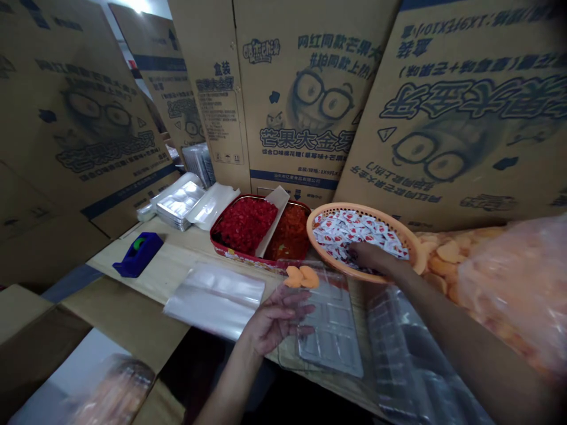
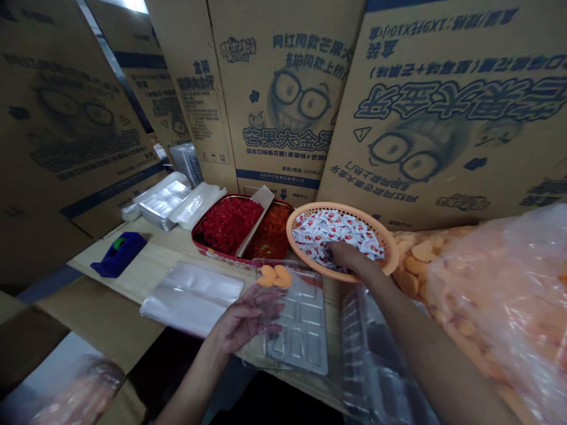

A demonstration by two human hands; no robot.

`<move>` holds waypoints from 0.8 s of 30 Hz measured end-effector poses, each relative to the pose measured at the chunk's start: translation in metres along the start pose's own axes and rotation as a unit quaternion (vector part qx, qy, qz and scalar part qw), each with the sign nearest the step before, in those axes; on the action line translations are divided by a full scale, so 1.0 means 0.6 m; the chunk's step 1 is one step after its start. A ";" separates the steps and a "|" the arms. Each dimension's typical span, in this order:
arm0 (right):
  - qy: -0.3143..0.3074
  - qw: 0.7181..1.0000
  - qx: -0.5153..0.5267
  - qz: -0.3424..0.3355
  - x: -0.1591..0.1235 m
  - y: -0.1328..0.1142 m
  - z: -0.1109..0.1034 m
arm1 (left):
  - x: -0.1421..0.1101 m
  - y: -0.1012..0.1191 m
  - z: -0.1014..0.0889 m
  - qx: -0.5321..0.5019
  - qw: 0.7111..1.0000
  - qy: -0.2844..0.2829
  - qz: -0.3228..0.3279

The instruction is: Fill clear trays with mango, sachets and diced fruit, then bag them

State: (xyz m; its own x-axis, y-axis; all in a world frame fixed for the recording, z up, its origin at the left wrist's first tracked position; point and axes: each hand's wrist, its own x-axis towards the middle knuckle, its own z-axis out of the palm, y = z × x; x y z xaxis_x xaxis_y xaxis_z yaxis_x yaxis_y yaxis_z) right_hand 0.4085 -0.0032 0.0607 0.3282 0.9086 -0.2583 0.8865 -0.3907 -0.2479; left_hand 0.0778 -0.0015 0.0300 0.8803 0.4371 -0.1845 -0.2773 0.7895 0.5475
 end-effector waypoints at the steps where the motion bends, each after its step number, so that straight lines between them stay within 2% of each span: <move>1: 0.002 1.000 0.006 -0.002 -0.001 0.001 -0.006 | 0.000 0.001 -0.001 0.000 1.000 0.001 -0.001; 3: 0.014 0.999 0.042 -0.005 -0.005 0.003 -0.017 | 0.001 0.003 -0.002 -0.001 1.000 0.005 -0.001; 5: 0.038 0.989 0.143 0.008 -0.010 0.005 -0.026 | 0.002 0.003 -0.001 -0.005 1.000 0.009 0.000; 8: 0.081 0.934 0.347 0.042 -0.020 0.005 -0.035 | 0.004 0.003 0.001 -0.010 1.000 0.010 -0.003; 10: 0.096 0.906 0.410 0.044 -0.026 0.000 -0.039 | 0.006 0.002 0.001 -0.008 1.000 0.012 -0.002; 11: 0.102 0.901 0.420 0.041 -0.029 -0.006 -0.041 | 0.007 0.001 0.001 -0.006 1.000 0.013 -0.001; 14: 0.095 0.874 0.475 0.035 -0.045 -0.040 -0.047 | 0.010 -0.002 0.002 -0.007 1.000 0.013 0.008; 17: 0.043 0.843 0.535 0.034 -0.075 -0.101 -0.045 | 0.013 -0.005 0.006 -0.005 1.000 0.004 0.021; 19: 0.006 0.847 0.532 0.011 -0.101 -0.148 -0.034 | 0.015 -0.006 0.010 -0.004 0.999 -0.009 0.031; 21: -0.018 0.866 0.500 -0.020 -0.124 -0.189 -0.017 | 0.017 -0.007 0.013 -0.009 0.999 -0.023 0.040; 24: -0.037 0.889 0.453 -0.065 -0.148 -0.231 0.011 | 0.019 -0.009 0.013 -0.013 0.998 -0.033 0.050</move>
State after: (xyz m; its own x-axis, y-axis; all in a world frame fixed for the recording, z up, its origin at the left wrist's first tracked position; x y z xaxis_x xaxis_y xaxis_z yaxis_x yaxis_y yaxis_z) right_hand 0.2543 -0.0306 0.1119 0.1902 0.9553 -0.2263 0.2786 -0.2735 -0.9206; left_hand 0.0923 -0.0038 0.0312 0.8706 0.4863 -0.0750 -0.3751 0.7546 0.5384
